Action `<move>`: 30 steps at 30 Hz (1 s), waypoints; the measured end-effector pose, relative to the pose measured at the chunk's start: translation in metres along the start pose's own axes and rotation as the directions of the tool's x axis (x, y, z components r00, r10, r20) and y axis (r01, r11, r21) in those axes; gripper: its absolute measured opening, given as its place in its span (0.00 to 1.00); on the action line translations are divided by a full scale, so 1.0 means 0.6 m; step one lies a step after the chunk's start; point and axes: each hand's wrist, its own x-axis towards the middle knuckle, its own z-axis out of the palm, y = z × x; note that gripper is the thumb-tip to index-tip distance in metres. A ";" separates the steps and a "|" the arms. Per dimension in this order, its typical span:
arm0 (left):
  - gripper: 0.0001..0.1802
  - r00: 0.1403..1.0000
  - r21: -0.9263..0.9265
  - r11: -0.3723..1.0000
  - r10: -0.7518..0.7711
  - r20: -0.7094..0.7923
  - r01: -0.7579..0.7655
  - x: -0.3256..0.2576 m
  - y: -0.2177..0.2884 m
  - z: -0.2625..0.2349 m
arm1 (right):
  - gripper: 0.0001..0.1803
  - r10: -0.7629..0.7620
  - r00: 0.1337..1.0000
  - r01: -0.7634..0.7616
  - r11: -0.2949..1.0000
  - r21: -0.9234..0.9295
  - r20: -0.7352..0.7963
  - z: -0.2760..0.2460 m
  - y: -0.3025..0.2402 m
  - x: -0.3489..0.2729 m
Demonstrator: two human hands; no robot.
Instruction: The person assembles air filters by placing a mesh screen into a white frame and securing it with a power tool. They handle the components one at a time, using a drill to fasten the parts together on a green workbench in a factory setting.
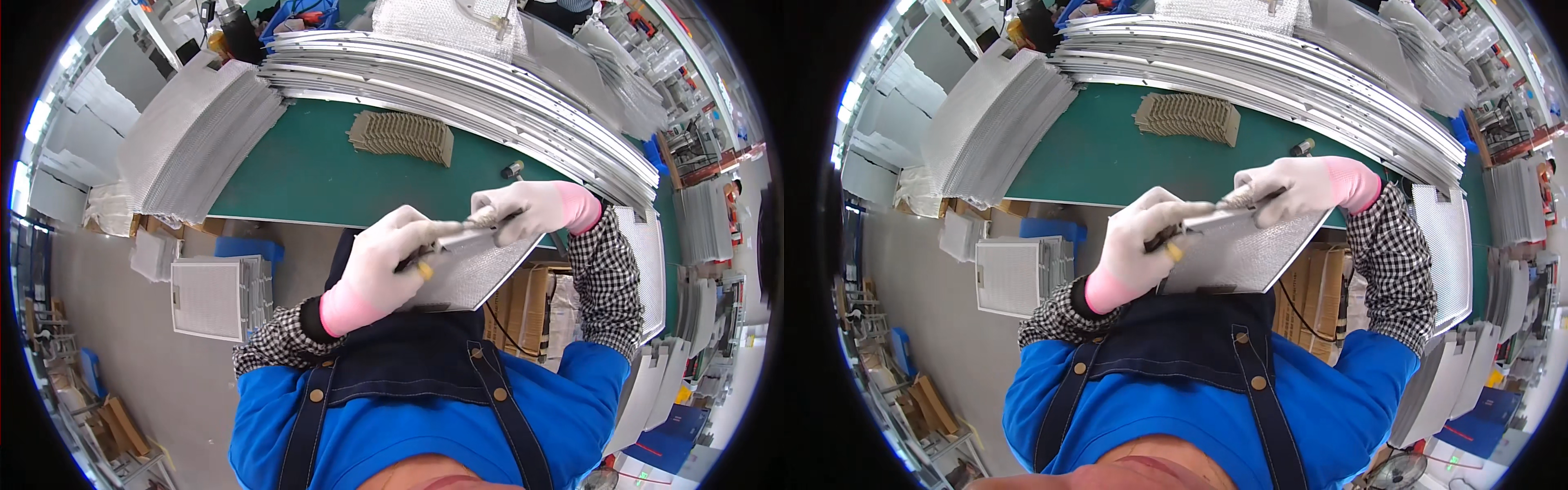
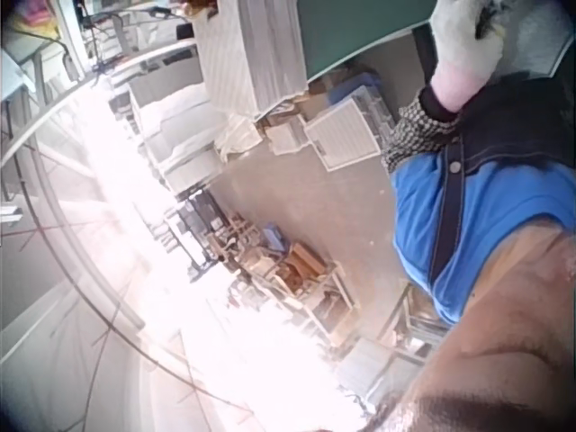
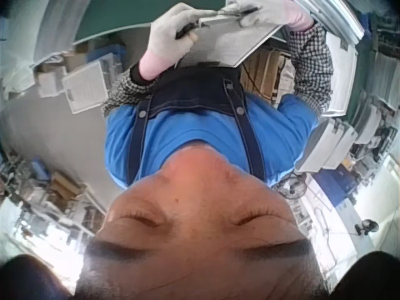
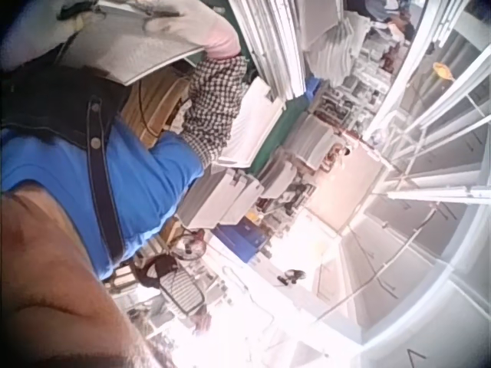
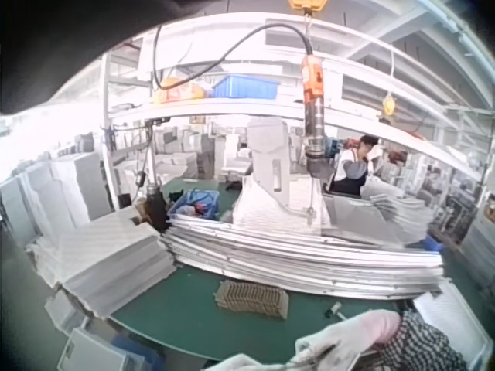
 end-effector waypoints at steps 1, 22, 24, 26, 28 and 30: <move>0.20 1.000 0.008 1.000 -0.024 -0.003 0.024 0.002 -0.007 -0.006 | 0.29 0.098 0.994 -0.100 0.994 -0.035 -0.050 0.000 -0.020 0.005; 0.15 0.868 -0.635 0.660 -0.496 0.034 0.402 -0.002 -0.152 -0.045 | 0.17 -0.118 0.902 -0.269 0.597 -0.756 -0.415 0.044 -0.038 0.139; 0.17 0.838 -0.657 0.628 -0.546 0.010 0.417 -0.002 -0.153 -0.038 | 0.18 -0.066 0.904 -0.307 0.586 -0.750 -0.422 0.038 -0.036 0.146; 0.18 0.826 -0.711 0.591 -0.564 -0.026 0.381 0.004 -0.134 -0.026 | 0.22 -0.171 0.868 -0.347 0.464 -0.815 -0.467 0.053 -0.013 0.156; 0.18 0.808 -0.699 0.602 -0.586 -0.060 0.385 -0.003 -0.147 -0.021 | 0.26 -0.158 0.870 -0.385 0.373 -0.844 -0.467 0.075 -0.022 0.161; 0.19 0.791 -0.706 0.605 -0.603 -0.105 0.368 -0.004 -0.146 -0.014 | 0.32 -0.079 0.884 -0.392 0.408 -0.824 -0.460 0.079 -0.035 0.156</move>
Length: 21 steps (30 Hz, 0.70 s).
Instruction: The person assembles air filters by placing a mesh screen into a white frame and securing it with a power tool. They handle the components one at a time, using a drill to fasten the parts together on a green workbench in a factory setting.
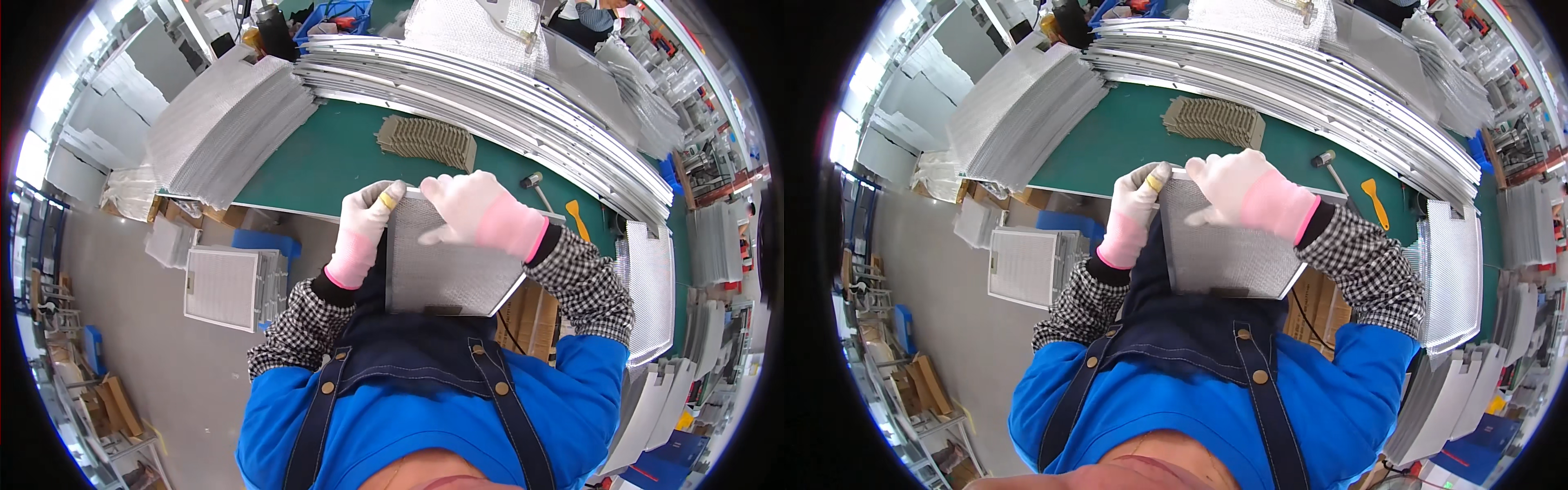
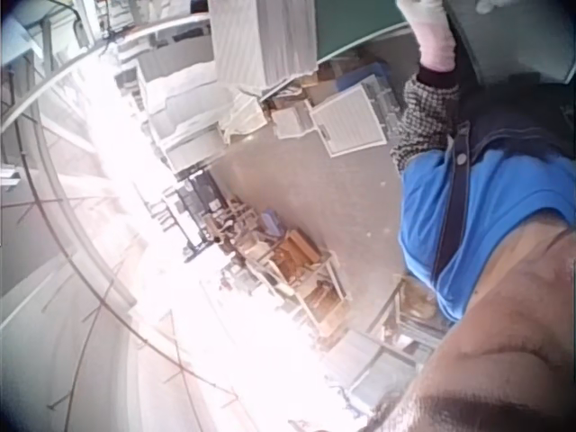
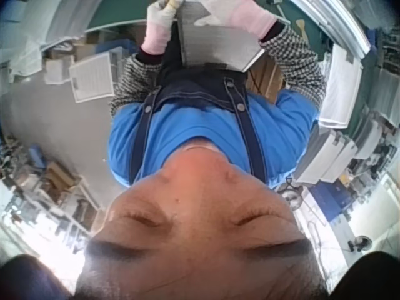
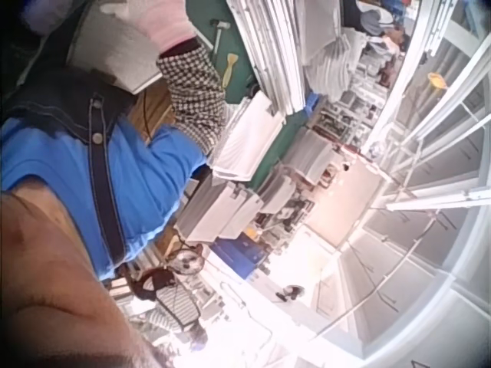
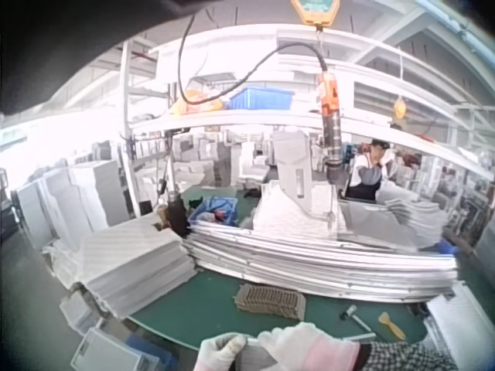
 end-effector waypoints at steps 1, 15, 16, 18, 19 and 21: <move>0.19 1.000 -0.020 1.000 0.012 -0.027 -0.013 -0.004 0.000 0.012 | 0.34 -0.016 0.999 0.013 0.998 -0.056 -0.052 -0.003 -0.001 -0.002; 0.20 -0.060 -0.707 0.686 0.709 0.703 -0.172 0.248 0.293 0.028 | 0.45 0.123 0.909 0.076 0.891 0.447 -0.399 -0.022 0.131 -0.047; 0.22 -0.069 -0.691 0.696 0.693 0.718 -0.194 0.233 0.309 0.041 | 0.42 0.144 0.940 0.050 0.839 0.542 -0.311 -0.041 0.146 -0.046; 0.22 0.021 -0.645 0.722 0.670 0.742 -0.250 0.188 0.323 0.065 | 0.31 0.210 0.941 0.039 0.712 0.701 -0.266 -0.112 0.143 -0.079; 0.24 0.180 -0.575 0.740 0.655 0.734 -0.348 0.118 0.339 0.052 | 0.27 0.179 0.903 0.116 0.775 0.621 -0.391 -0.136 0.134 -0.079; 0.30 0.733 -0.117 0.849 0.507 0.454 -0.514 0.057 0.317 0.069 | 0.24 0.220 0.773 0.060 0.908 0.414 -0.595 -0.121 0.160 -0.131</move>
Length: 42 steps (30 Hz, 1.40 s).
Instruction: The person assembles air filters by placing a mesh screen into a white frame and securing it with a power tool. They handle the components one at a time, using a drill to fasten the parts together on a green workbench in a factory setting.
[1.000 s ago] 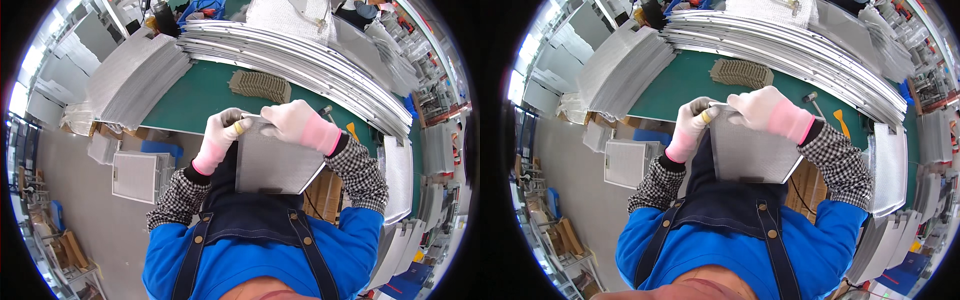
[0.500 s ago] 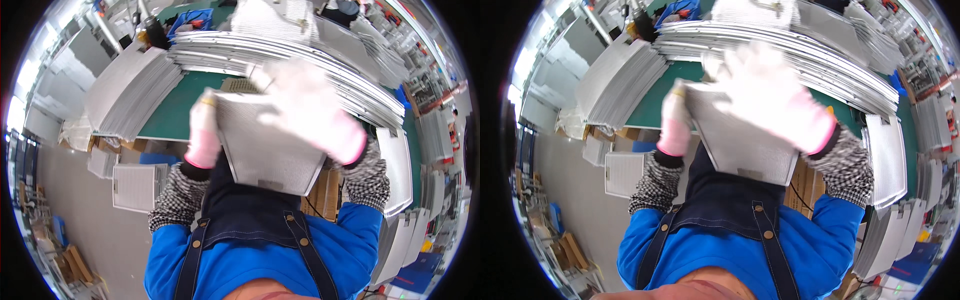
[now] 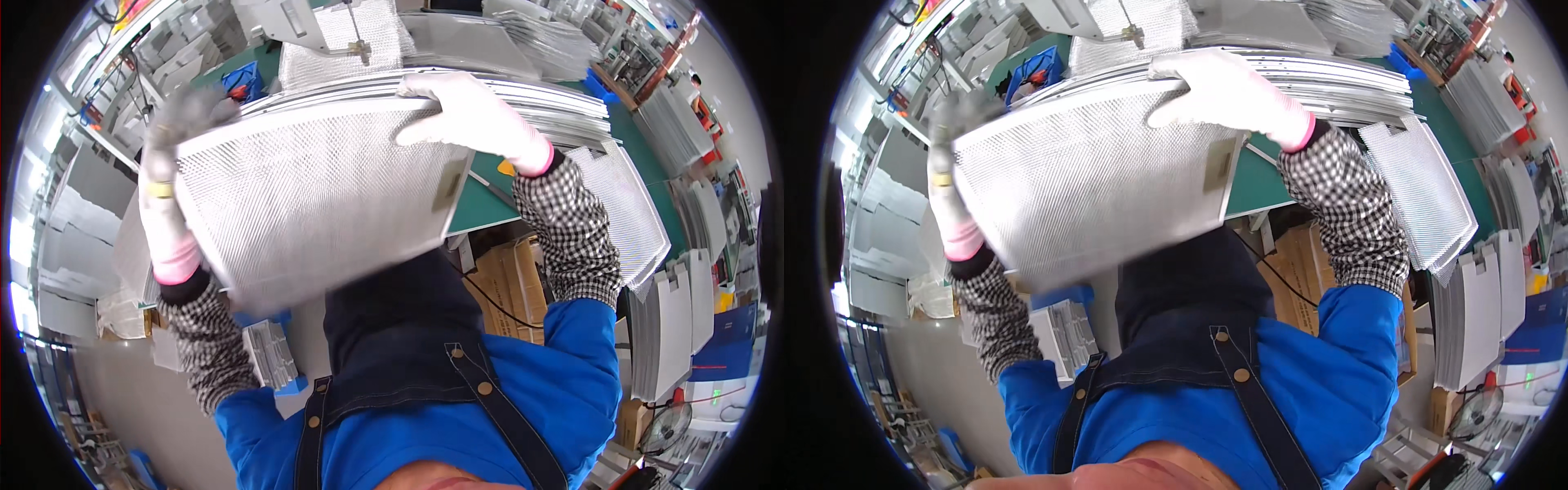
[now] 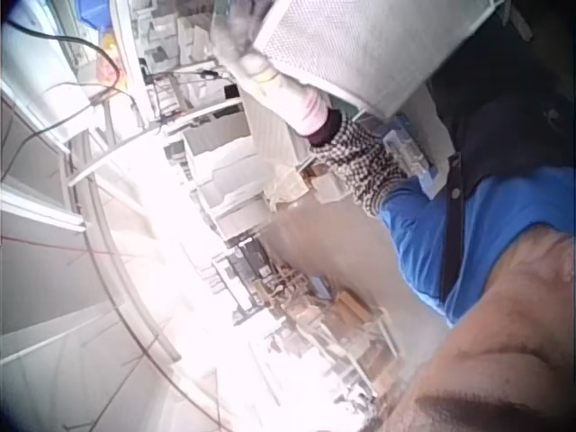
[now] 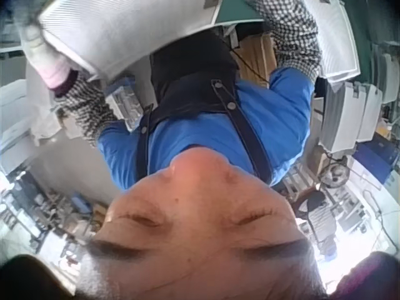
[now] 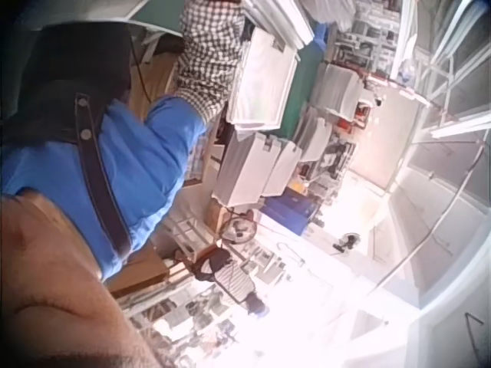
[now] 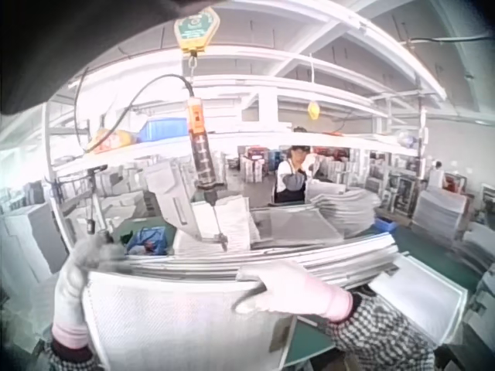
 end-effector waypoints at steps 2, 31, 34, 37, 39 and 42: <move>0.29 0.995 0.733 0.679 -0.040 0.092 -0.040 -0.007 0.000 -0.074 | 0.23 -0.123 0.990 0.088 0.925 -0.370 -0.073 0.017 -0.018 -0.014; 0.35 0.598 0.293 0.907 0.059 -0.800 0.302 -0.087 -0.246 -0.047 | 0.21 0.035 0.993 -0.061 0.972 -0.226 -0.117 -0.029 -0.063 0.080; 0.19 0.597 0.191 0.958 0.026 -0.801 0.215 -0.086 -0.231 -0.020 | 0.19 -0.171 0.974 0.207 0.939 -0.273 0.149 0.051 -0.124 0.166; 0.24 0.548 0.376 0.891 0.187 -0.816 0.255 -0.092 -0.258 -0.028 | 0.18 -0.026 1.000 0.025 0.996 -0.082 -0.010 0.111 -0.155 0.219; 0.27 0.523 0.412 0.877 0.237 -0.819 0.248 -0.089 -0.264 -0.019 | 0.18 -0.043 0.998 0.042 0.999 -0.019 -0.047 0.156 -0.143 0.222; 0.28 0.509 0.475 0.842 0.300 -0.807 0.256 -0.086 -0.262 -0.013 | 0.17 -0.339 0.902 0.399 0.891 -0.215 0.269 0.215 -0.104 0.209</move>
